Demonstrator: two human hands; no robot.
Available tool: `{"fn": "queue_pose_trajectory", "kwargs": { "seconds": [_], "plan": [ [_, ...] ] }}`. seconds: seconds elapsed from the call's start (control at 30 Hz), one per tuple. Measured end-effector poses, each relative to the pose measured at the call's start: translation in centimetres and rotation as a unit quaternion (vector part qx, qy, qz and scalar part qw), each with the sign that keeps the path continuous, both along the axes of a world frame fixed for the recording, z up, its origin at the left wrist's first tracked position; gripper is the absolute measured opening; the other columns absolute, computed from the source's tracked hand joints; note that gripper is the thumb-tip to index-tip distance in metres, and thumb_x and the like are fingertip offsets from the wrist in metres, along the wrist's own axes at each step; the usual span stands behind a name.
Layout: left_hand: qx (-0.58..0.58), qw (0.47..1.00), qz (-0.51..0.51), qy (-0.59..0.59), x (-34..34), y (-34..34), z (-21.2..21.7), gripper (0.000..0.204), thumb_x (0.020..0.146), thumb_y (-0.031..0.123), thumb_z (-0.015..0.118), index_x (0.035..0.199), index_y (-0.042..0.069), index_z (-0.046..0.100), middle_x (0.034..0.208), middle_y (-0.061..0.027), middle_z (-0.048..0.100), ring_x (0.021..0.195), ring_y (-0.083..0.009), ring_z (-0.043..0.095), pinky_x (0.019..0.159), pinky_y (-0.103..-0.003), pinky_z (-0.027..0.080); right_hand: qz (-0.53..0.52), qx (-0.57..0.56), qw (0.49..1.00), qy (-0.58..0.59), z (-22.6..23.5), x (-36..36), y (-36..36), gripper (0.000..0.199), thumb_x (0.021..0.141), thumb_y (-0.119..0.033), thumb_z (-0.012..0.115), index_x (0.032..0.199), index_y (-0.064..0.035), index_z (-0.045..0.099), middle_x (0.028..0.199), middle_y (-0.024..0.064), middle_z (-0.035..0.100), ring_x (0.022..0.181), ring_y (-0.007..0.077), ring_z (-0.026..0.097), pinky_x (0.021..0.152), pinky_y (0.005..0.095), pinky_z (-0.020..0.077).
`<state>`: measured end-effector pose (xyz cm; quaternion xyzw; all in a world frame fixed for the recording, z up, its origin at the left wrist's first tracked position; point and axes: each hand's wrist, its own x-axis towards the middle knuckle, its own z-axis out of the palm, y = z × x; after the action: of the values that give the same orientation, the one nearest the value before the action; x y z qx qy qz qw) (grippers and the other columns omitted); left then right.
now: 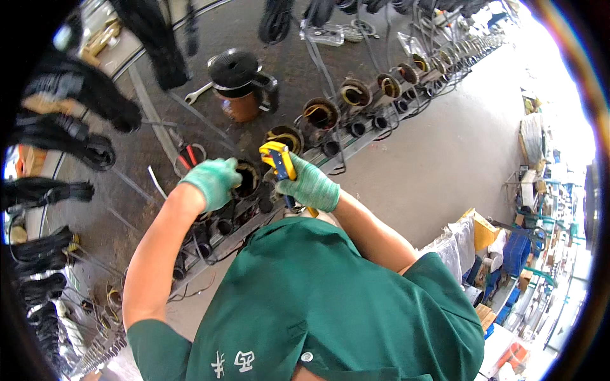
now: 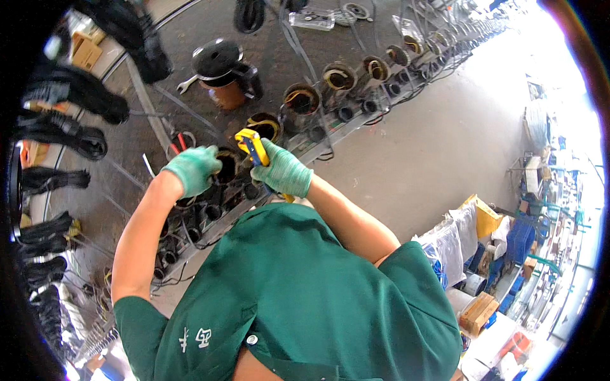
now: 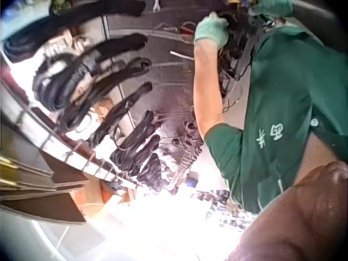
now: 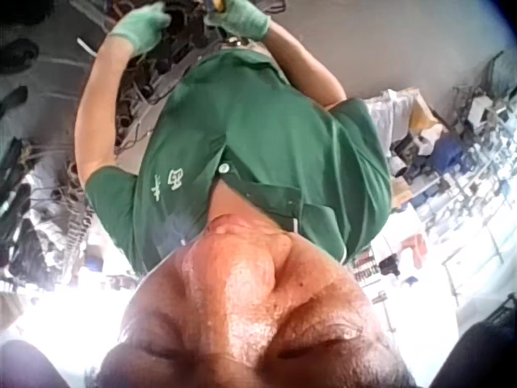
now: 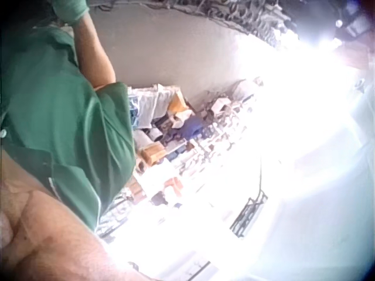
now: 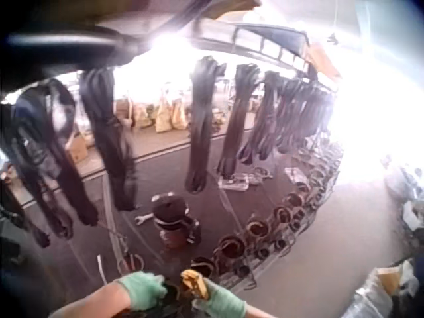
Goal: The person uses a yellow crimping tool to secure metal terminals onto the ends of black electrical wires. They repeatedly pick up wires, insert them into the tool, and crimp the connections while working at a bench with multiple wire coils.
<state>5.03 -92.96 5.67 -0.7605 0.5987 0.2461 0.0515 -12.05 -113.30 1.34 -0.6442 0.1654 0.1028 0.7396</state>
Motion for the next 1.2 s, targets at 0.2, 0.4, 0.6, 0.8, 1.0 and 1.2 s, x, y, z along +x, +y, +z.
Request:
{"fn": "queue_pose_trajectory", "kwargs": {
  "seconds": [0.2, 0.4, 0.6, 0.8, 1.0, 1.2],
  "plan": [
    [-0.172, 0.949, 0.192, 0.182, 0.8, 0.9, -2.0, 0.019, 0.092, 0.007, 0.072, 0.111, 0.004, 0.072, 0.109, -0.0152, 0.065, 0.099, -0.0311, 0.066, 0.090, -0.039, 0.053, 0.002, 0.042, 0.999, 0.023, -0.5, -1.0, -4.0, 0.052, 0.092, -0.006, 0.069, 0.143, -0.0057, 0.055, 0.112, 0.0046, 0.070, 0.100, 0.0146, 0.066, 0.093, 0.0330, 0.0558],
    [-0.352, 0.847, 0.380, 0.118, -2.6, -0.5, -6.6, 0.024, 0.098, 0.009, 0.068, 0.120, 0.001, 0.072, 0.104, -0.0206, 0.075, 0.091, -0.0345, 0.074, 0.082, -0.039, 0.057, -0.004, 0.266, 0.961, 0.069, 0.8, 0.1, -5.0, 0.062, 0.093, -0.016, 0.069, 0.150, -0.0039, 0.048, 0.127, 0.0189, 0.070, 0.111, 0.0284, 0.072, 0.098, 0.0415, 0.0607],
    [-0.458, 0.792, 0.403, 0.013, -4.5, -1.6, -7.3, 0.027, 0.095, 0.005, 0.066, 0.122, 0.006, 0.071, 0.106, -0.0157, 0.070, 0.094, -0.0390, 0.070, 0.080, -0.041, 0.057, 0.007, 0.260, 0.960, 0.099, -1.0, 1.6, -3.7, 0.054, 0.105, -0.031, 0.065, 0.152, -0.0114, 0.046, 0.125, 0.0155, 0.070, 0.107, 0.0237, 0.073, 0.090, 0.0390, 0.0636],
    [-0.480, 0.774, 0.414, 0.008, -5.7, -1.4, -7.9, 0.024, 0.093, 0.000, 0.068, 0.116, 0.006, 0.073, 0.099, -0.0130, 0.068, 0.087, -0.0360, 0.069, 0.077, -0.040, 0.057, 0.032, 0.287, 0.950, 0.119, -1.7, 3.0, -4.0, 0.045, 0.103, -0.029, 0.068, 0.142, -0.0097, 0.054, 0.111, 0.0129, 0.073, 0.096, 0.0248, 0.075, 0.085, 0.0403, 0.0649],
    [-0.511, 0.742, 0.427, 0.071, -6.2, -0.6, -9.0, 0.024, 0.092, -0.003, 0.065, 0.114, 0.002, 0.072, 0.096, -0.0125, 0.068, 0.080, -0.0291, 0.069, 0.075, -0.035, 0.056, 0.118, 0.291, 0.940, 0.136, 0.0, 4.0, -4.8, 0.049, 0.097, -0.025, 0.073, 0.137, -0.0062, 0.054, 0.107, 0.0164, 0.073, 0.096, 0.0274, 0.075, 0.083, 0.0409, 0.0649],
    [-0.515, 0.732, 0.432, 0.108, -6.1, -0.2, -9.1, 0.021, 0.097, -0.001, 0.062, 0.116, 0.001, 0.070, 0.095, -0.0104, 0.067, 0.077, -0.0221, 0.067, 0.074, -0.032, 0.055, 0.151, 0.298, 0.934, 0.128, 1.0, 4.9, -4.0, 0.044, 0.096, -0.022, 0.073, 0.132, -0.0071, 0.054, 0.100, 0.0113, 0.070, 0.083, 0.0266, 0.074, 0.073, 0.0423, 0.0655]
  ]
}}
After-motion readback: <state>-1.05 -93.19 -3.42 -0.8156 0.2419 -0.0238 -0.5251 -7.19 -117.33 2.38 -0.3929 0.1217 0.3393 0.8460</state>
